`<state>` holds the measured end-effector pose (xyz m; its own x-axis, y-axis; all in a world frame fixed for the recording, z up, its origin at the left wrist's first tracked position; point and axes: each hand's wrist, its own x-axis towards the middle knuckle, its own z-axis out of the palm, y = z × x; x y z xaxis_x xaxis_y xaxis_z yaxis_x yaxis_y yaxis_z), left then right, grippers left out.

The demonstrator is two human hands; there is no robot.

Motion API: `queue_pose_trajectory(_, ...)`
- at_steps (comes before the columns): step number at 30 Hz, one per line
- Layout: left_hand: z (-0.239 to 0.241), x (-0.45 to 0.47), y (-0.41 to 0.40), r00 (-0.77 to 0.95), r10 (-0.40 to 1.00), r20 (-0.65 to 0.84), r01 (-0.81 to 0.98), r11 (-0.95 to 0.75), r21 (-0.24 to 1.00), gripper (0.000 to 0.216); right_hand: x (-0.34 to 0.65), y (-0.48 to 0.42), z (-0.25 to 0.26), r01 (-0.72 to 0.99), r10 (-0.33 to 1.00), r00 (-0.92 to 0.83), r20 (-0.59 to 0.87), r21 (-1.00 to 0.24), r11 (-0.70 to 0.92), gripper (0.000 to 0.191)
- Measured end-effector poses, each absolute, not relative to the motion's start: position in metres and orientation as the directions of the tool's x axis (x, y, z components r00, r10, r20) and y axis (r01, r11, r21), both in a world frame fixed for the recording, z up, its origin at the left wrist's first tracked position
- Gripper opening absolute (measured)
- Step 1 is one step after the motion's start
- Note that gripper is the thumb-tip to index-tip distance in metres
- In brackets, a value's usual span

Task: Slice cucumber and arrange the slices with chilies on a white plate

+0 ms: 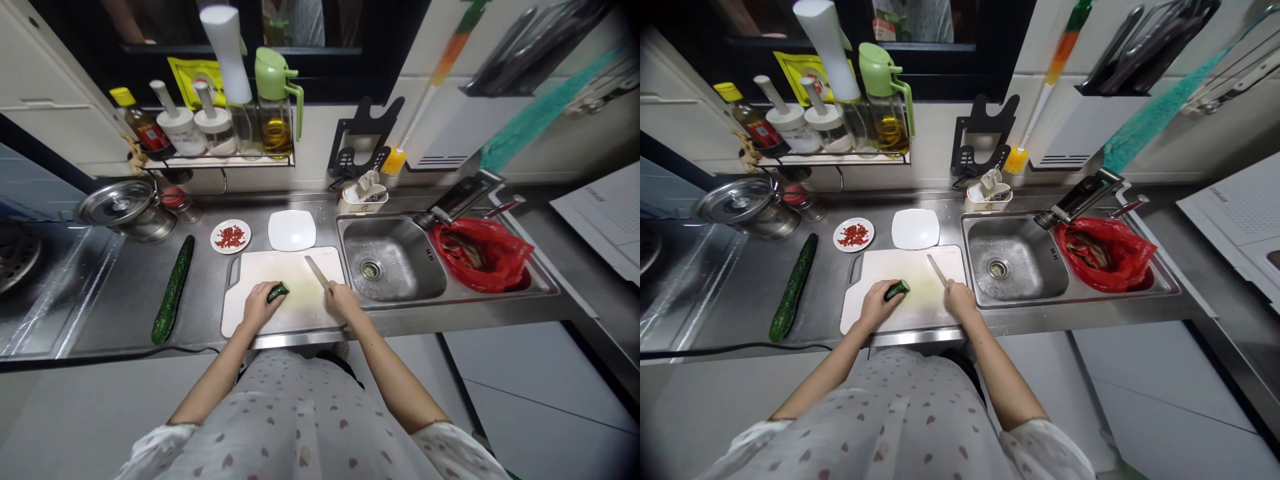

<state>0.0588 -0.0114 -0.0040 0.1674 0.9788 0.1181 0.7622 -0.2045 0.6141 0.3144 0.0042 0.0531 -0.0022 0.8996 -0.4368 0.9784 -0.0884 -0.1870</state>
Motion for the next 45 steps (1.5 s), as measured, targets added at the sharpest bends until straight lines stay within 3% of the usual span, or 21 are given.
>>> queue_pose_trajectory(16, -0.010, 0.068, -0.013, 0.075, 0.976, 0.205, 0.764, -0.188, 0.617, 0.027, 0.254, -0.026, 0.076, 0.941, 0.860, -0.294, -0.416, -0.281, 0.186, 0.026)
queue_pose_trajectory(25, -0.015, 0.068, -0.012, 0.085, 0.942, 0.325, 0.799, -0.259, 0.543, 0.023, 0.249, -0.029, 0.075, 0.948, 0.846, -0.286, -0.450, -0.261, 0.182, 0.026)
queue_pose_trajectory(45, -0.019, 0.064, -0.005, 0.147, 0.929, 0.341, 0.793, -0.316, 0.520, 0.024, 0.241, -0.022, 0.076, 0.956, 0.829, -0.272, -0.488, -0.238, 0.174, 0.026)
